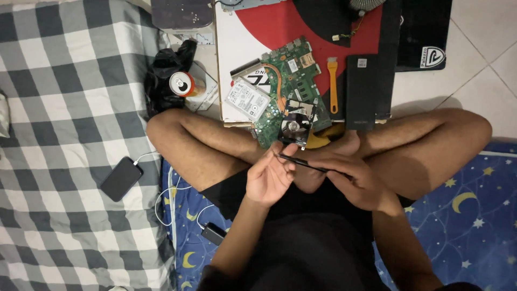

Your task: The person sits cross-legged on a mattress and works on a disassembled laptop motherboard. They select a screwdriver bit from a case, attach it to a handle, and use the screwdriver to tighten screws on the motherboard components.

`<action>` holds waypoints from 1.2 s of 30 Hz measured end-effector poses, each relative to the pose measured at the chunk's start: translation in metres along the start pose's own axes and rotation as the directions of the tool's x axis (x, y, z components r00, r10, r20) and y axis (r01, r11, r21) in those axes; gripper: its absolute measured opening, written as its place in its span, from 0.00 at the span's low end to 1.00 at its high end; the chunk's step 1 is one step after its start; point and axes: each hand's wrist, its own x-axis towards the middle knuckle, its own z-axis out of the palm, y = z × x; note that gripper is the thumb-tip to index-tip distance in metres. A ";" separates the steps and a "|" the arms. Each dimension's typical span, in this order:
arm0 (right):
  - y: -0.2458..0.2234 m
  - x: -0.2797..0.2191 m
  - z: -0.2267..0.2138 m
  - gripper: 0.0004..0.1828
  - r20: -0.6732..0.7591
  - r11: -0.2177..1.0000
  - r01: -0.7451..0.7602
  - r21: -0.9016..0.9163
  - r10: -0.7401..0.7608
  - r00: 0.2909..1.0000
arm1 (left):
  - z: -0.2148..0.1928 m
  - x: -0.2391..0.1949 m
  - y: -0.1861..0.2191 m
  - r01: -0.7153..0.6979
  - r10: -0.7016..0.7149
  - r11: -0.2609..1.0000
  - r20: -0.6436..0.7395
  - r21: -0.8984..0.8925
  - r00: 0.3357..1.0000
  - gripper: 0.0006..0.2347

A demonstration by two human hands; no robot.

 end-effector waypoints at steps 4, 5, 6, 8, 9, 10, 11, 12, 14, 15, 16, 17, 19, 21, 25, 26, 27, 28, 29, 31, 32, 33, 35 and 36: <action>0.017 -0.019 -0.008 0.19 -0.030 1.000 0.021 0.008 -0.021 0.999 | 0.022 0.001 0.002 -0.017 0.020 0.996 0.034 -0.089 0.999 0.06; 0.016 -0.020 -0.010 0.19 -0.043 1.000 0.030 -0.010 -0.030 0.999 | 0.020 0.001 0.002 -0.028 0.030 0.996 0.029 -0.081 0.999 0.05; 0.015 -0.021 -0.012 0.18 -0.055 0.999 0.038 -0.027 -0.040 0.998 | 0.019 0.000 0.002 -0.038 0.040 0.997 0.025 -0.073 0.999 0.04; 0.014 -0.022 -0.011 0.17 -0.060 0.999 0.047 -0.013 -0.048 0.997 | 0.016 -0.003 -0.001 -0.039 0.040 0.997 0.019 -0.065 0.999 0.03; 0.013 -0.022 -0.010 0.17 -0.065 0.998 0.060 0.000 -0.060 0.996 | 0.014 -0.004 -0.003 -0.039 0.040 0.998 0.016 -0.054 0.999 0.03; 0.010 -0.020 -0.007 0.17 -0.065 0.998 0.060 0.000 -0.060 0.996 | 0.014 -0.004 -0.003 -0.040 0.041 0.998 0.016 -0.054 0.999 0.03; 0.007 -0.018 -0.004 0.17 -0.077 0.997 0.072 -0.003 -0.072 0.994 | 0.014 -0.005 -0.004 -0.046 0.047 0.998 0.015 -0.050 0.999 0.03; 0.003 -0.016 -0.002 0.17 -0.090 0.996 0.084 -0.007 -0.085 0.992 | 0.013 -0.006 -0.004 -0.052 0.053 0.998 0.015 -0.046 0.998 0.02; 0.006 -0.016 -0.005 0.17 -0.084 0.996 0.092 -0.011 -0.093 0.992 | 0.012 -0.007 -0.005 -0.062 0.062 0.998 0.004 -0.014 0.998 0.02; 0.008 -0.017 -0.006 0.18 -0.079 0.995 0.100 -0.016 -0.101 0.992 | 0.011 -0.007 -0.006 -0.070 0.070 0.997 -0.006 0.017 0.998 0.02; 0.008 -0.017 -0.006 0.18 -0.079 0.995 0.099 -0.016 -0.100 0.992 | 0.008 -0.007 -0.005 -0.071 0.071 0.997 -0.006 0.017 0.997 0.02; 0.008 -0.017 -0.006 0.18 -0.077 0.994 0.105 -0.021 -0.106 0.991 | 0.004 -0.008 -0.005 -0.089 0.090 0.994 -0.010 0.056 0.996 0.03; 0.008 -0.018 -0.007 0.18 -0.076 0.994 0.110 -0.027 -0.111 0.991 | 0.000 -0.009 -0.006 -0.106 0.108 0.990 -0.014 0.093 0.994 0.04; 0.009 -0.018 -0.008 0.18 -0.083 0.993 0.110 -0.034 -0.113 0.990 | 0.001 -0.011 -0.007 -0.125 0.132 0.981 -0.039 0.145 0.990 0.03; 0.011 -0.022 -0.008 0.18 -0.096 0.993 0.104 -0.050 -0.108 0.989 | 0.000 -0.012 -0.008 -0.139 0.148 0.978 -0.046 0.157 0.988 0.04; 0.011 -0.022 -0.008 0.18 -0.090 0.993 0.110 -0.043 -0.113 0.989 | -0.001 -0.012 -0.008 -0.146 0.156 0.976 -0.045 0.162 0.987 0.04; 0.010 -0.021 -0.007 0.18 -0.086 0.993 0.115 -0.037 -0.118 0.989 | -0.002 -0.012 -0.009 -0.153 0.162 0.974 -0.044 0.168 0.986 0.04; 0.009 -0.021 -0.007 0.18 -0.086 0.993 0.115 -0.037 -0.117 0.989 | -0.001 -0.013 -0.009 -0.152 0.162 0.974 -0.044 0.167 0.986 0.04; 0.008 -0.020 -0.006 0.17 -0.095 0.992 0.125 -0.024 -0.126 0.987 | -0.001 -0.013 -0.010 -0.160 0.172 0.970 -0.053 0.182 0.984 0.05; 0.008 -0.020 -0.006 0.17 -0.103 0.991 0.135 -0.010 -0.135 0.985 | 0.001 -0.013 -0.011 -0.168 0.183 0.966 -0.061 0.196 0.981 0.05; 0.008 -0.020 -0.007 0.17 -0.100 0.990 0.142 -0.011 -0.143 0.985 | 0.002 -0.014 -0.011 -0.172 0.191 0.960 -0.067 0.219 0.979 0.06; 0.009 -0.020 -0.007 0.17 -0.096 0.989 0.149 -0.013 -0.150 0.984 | 0.003 -0.014 -0.011 -0.176 0.199 0.954 -0.072 0.243 0.977 0.06; 0.004 -0.018 -0.006 0.17 -0.104 0.988 0.150 -0.025 -0.152 0.983 | 0.000 -0.015 -0.011 -0.181 0.208 0.949 -0.078 0.259 0.975 0.06; 0.002 -0.017 -0.005 0.17 -0.111 0.988 0.150 -0.036 -0.153 0.982 | -0.001 -0.015 -0.011 -0.187 0.217 0.943 -0.085 0.276 0.972 0.06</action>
